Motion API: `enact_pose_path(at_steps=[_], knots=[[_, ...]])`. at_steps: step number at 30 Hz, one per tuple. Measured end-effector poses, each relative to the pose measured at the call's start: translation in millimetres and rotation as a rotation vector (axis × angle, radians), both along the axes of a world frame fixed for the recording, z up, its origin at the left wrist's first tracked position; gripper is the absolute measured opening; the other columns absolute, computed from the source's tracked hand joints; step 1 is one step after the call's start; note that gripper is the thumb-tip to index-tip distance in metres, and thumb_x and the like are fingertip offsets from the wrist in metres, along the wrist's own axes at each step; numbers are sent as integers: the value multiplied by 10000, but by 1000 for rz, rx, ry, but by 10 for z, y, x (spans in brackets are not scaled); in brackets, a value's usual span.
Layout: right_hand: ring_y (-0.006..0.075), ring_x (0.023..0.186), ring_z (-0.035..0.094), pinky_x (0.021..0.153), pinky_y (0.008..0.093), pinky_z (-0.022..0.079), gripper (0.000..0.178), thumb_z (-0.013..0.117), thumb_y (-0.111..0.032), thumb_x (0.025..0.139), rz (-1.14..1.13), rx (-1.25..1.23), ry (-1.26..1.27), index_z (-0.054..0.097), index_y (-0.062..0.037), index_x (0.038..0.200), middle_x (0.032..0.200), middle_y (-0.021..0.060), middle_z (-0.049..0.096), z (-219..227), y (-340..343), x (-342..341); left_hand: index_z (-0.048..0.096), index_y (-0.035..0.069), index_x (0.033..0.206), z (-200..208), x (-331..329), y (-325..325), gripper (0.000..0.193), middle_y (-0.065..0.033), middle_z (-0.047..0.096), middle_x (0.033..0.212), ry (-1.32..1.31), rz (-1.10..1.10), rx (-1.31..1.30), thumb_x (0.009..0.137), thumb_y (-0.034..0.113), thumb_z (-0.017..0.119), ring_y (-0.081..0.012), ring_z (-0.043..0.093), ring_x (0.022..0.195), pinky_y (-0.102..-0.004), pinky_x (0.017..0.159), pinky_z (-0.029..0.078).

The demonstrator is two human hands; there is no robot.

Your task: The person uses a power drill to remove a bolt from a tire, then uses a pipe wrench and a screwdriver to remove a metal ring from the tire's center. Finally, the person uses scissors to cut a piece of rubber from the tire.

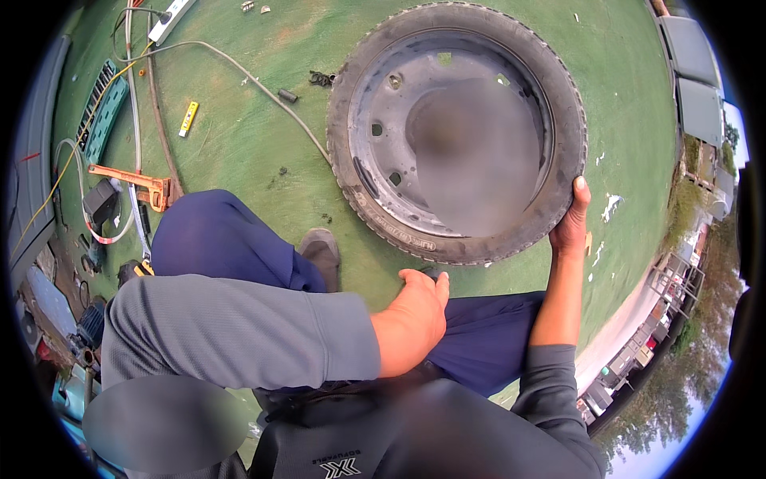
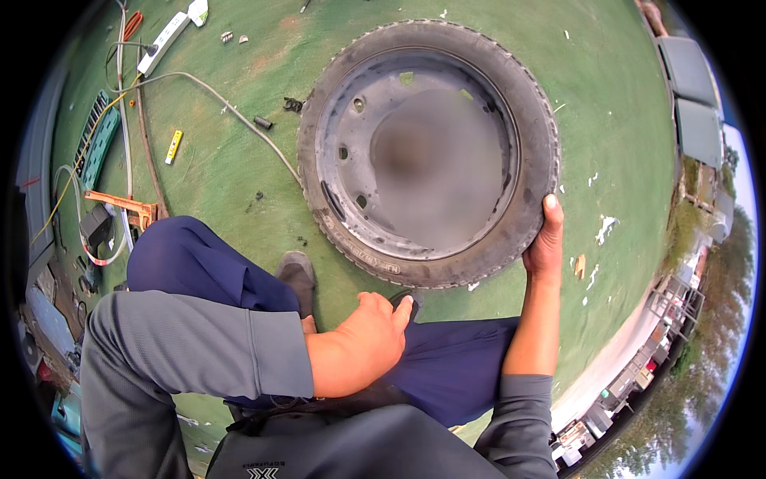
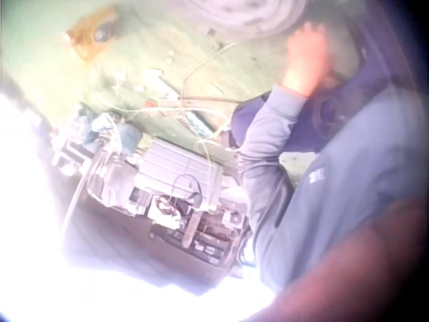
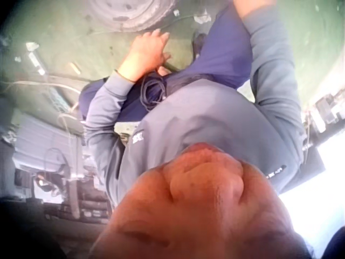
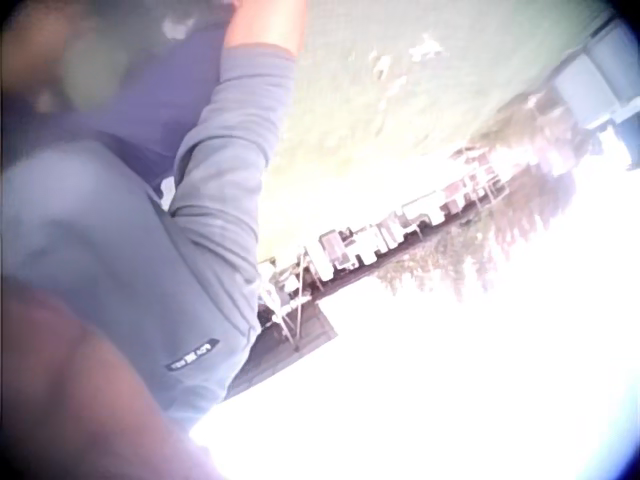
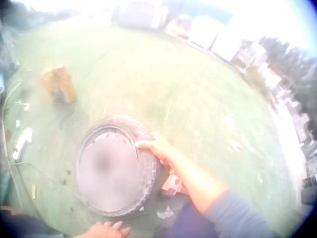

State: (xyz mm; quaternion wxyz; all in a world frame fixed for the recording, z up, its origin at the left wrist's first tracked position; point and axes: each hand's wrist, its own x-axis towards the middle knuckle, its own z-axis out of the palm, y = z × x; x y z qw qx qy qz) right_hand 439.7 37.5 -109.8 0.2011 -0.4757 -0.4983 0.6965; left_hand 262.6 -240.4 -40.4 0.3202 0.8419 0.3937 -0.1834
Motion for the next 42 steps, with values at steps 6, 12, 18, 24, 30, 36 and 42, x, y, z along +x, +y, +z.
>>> enact_pose_path(at_steps=[6,12,18,24,30,36,42], knots=[[181,1033,686,913,328,561,657,689,-484,967,105,111,92,568,15,1377,1214,128,691,231,165,-498,585,63,1432,-151,-116,10,706,-265,454,1572,-57,135,-50,836,378,793,-376,627,1189,-455,930,521],[199,1031,703,903,333,577,717,793,-391,890,252,249,84,537,42,1401,1213,163,695,326,408,-961,581,54,1416,-250,-309,194,784,-264,567,1439,-118,317,-86,784,436,845,-399,653,1168,-486,940,544],[234,1036,714,919,369,583,758,844,-343,823,134,69,11,541,65,1386,1211,191,699,26,591,-799,600,51,1396,-282,-294,311,769,-262,585,1416,-81,352,-132,773,425,852,-408,655,1156,-493,948,542],[267,1047,721,936,399,585,793,881,-303,771,52,21,-88,546,81,1378,1213,216,700,-159,738,-548,598,50,1400,-254,-262,372,770,-259,584,1421,-130,339,-87,775,422,850,-404,655,1148,-494,941,545],[320,1157,685,989,396,553,962,868,-322,758,-13,145,-288,434,102,1505,1358,284,625,-365,841,-508,596,54,1390,-442,-246,375,757,-240,592,1406,-92,334,-55,788,442,839,-396,657,1147,-500,933,548],[372,1296,620,1092,412,492,1034,878,-359,712,216,445,-631,421,92,1522,1436,318,575,-854,1122,-334,573,56,1406,-826,-176,438,759,-213,596,1390,-71,351,-150,812,460,820,-383,665,1138,-485,929,556],[393,1381,545,1153,420,437,1205,922,-511,659,259,452,-905,362,96,1537,1487,323,523,-942,823,-457,557,62,1420,-1530,-177,226,742,-211,582,1414,-25,458,-223,832,440,805,-374,675,1137,-488,951,554]])
